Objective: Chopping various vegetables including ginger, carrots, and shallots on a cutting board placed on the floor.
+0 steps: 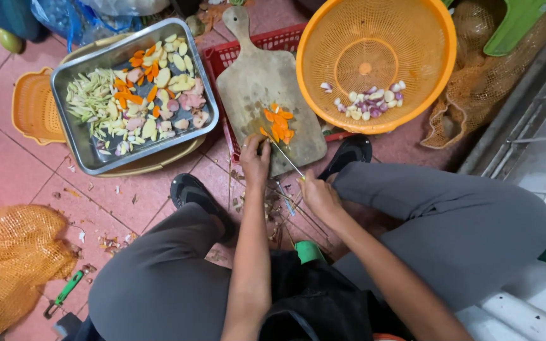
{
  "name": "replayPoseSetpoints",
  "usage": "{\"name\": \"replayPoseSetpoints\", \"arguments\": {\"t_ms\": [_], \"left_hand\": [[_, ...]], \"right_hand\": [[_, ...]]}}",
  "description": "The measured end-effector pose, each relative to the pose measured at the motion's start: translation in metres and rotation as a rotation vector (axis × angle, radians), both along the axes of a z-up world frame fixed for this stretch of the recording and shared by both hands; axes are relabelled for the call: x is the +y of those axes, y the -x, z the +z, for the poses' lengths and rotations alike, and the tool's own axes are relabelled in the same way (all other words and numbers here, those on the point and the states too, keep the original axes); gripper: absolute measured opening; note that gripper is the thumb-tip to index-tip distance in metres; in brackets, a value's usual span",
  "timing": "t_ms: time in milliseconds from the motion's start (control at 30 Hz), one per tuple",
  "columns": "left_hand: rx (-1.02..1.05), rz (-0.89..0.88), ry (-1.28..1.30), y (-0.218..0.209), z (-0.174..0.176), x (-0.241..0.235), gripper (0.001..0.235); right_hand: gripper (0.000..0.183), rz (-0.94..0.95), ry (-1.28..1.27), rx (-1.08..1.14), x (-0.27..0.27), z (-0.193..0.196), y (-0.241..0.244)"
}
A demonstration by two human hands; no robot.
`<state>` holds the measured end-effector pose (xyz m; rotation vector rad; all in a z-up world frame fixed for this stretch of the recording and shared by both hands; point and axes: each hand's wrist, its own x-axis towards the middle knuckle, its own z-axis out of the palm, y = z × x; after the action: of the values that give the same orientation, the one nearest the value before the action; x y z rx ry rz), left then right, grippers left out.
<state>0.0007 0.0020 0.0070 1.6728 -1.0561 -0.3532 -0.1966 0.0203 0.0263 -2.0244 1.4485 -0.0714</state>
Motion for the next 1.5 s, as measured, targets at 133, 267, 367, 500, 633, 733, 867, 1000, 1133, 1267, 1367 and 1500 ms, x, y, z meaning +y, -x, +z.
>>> {"name": "replayPoseSetpoints", "arguments": {"t_ms": [133,267,367,500,633,733,867,1000,1133,1267,1367,1500], "left_hand": [[-0.009,-0.003,-0.009,0.0,0.0,0.002,0.013],[0.013,-0.008,0.03,0.0,-0.003,0.0,0.015],[0.0,-0.006,0.036,0.001,-0.006,0.003,0.015],[-0.032,-0.021,0.037,0.0,-0.007,0.0,0.015],[-0.023,-0.015,0.034,0.002,-0.007,0.004,0.014],[-0.009,-0.009,0.042,0.0,-0.006,0.001,0.014],[-0.017,-0.011,0.02,0.0,-0.007,0.002,0.014],[-0.012,-0.01,0.02,0.001,-0.006,0.0,0.013],[0.014,-0.007,-0.004,0.001,-0.004,0.001,0.013],[0.015,-0.022,0.005,0.001,-0.002,0.0,0.014],[0.0,-0.026,0.011,0.001,-0.004,0.005,0.014],[-0.051,-0.016,0.024,0.002,-0.002,-0.002,0.012]], "right_hand": [[0.035,-0.004,0.028,-0.044,-0.011,-0.024,-0.014],[0.036,-0.044,-0.034,-0.102,-0.027,-0.031,-0.012],[0.036,-0.054,-0.081,-0.146,-0.018,-0.005,-0.005],[0.036,-0.033,-0.029,-0.039,-0.011,0.018,0.002],[0.035,-0.011,-0.028,0.02,-0.003,0.029,0.007],[0.034,0.004,0.027,-0.01,-0.003,0.032,0.007],[0.035,-0.01,-0.001,0.059,0.004,0.028,0.01],[0.035,-0.008,0.023,0.069,0.004,0.03,0.01],[0.035,-0.004,0.022,0.085,0.004,0.029,0.007],[0.036,-0.014,0.023,0.036,0.002,0.005,0.005],[0.036,-0.03,-0.002,0.009,0.0,-0.018,-0.004],[0.04,-0.091,-0.049,-0.159,-0.02,-0.05,-0.003]]}}
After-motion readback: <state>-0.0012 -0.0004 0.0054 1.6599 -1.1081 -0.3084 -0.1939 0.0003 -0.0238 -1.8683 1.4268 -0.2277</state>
